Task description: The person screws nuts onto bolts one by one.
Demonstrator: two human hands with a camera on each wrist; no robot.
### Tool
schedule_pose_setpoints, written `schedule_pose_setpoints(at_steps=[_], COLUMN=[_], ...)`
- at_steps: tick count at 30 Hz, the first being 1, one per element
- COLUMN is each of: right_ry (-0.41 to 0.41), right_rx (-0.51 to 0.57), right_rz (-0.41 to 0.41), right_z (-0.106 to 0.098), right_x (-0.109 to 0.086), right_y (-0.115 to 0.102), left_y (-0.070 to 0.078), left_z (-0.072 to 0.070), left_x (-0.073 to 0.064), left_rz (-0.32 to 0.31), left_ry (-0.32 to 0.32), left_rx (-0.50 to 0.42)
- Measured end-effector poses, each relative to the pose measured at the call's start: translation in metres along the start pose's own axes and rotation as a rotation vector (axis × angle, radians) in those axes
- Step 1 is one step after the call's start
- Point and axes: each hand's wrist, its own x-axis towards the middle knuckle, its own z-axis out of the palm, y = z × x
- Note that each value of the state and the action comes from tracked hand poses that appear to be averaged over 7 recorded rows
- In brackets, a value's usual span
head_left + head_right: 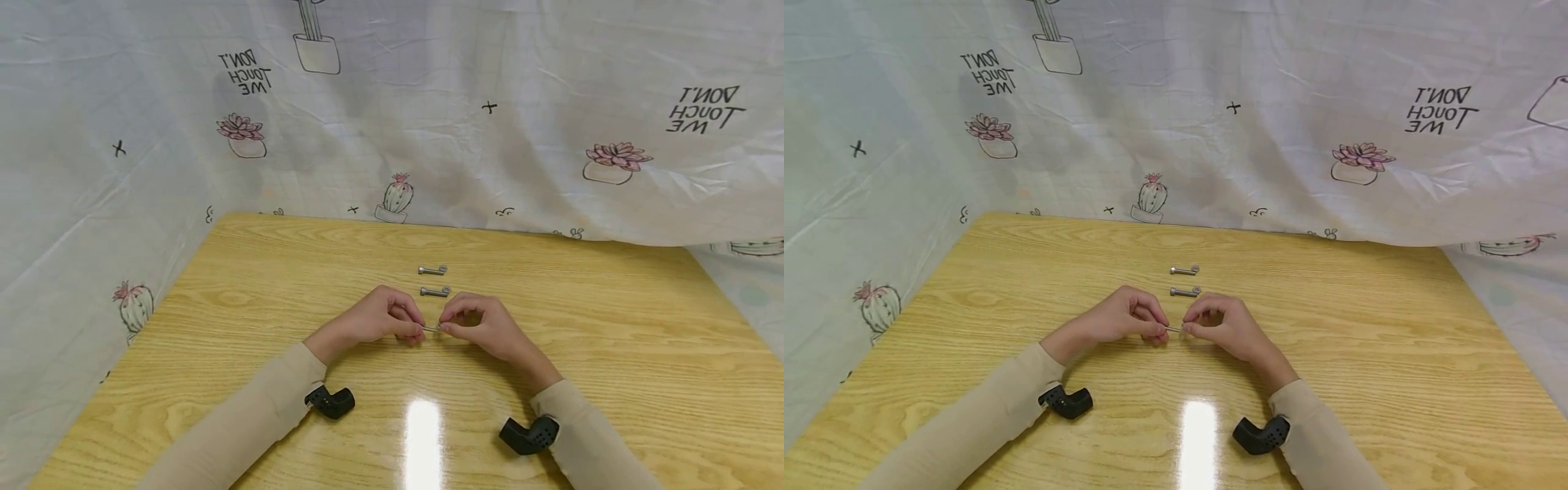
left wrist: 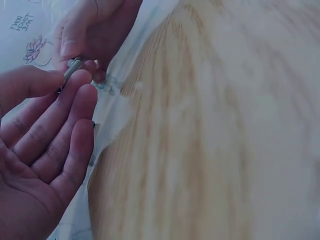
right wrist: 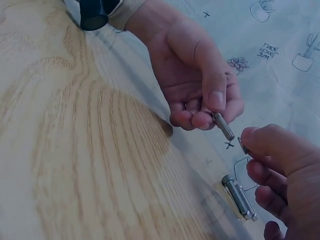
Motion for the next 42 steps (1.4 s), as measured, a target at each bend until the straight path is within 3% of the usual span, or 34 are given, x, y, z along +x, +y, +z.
schedule_pose_setpoints(at_steps=[18, 25, 42], right_ry=[-0.018, -0.034, 0.030], right_rx=[0.033, 0.029, -0.040], right_rz=[-0.022, 0.027, 0.021], right_z=[0.0003, -0.0005, -0.0013], right_x=[0.0022, 0.0015, 0.0019], right_y=[-0.0013, -0.0046, -0.0061], left_y=[0.0033, 0.0038, 0.0070], left_z=[0.0036, 0.0032, 0.0041], left_x=[0.0019, 0.0027, 0.0041], left_rz=[0.006, 0.021, 0.006], left_ry=[0.052, 0.069, 0.101], left_rx=[-0.040, -0.044, -0.109])
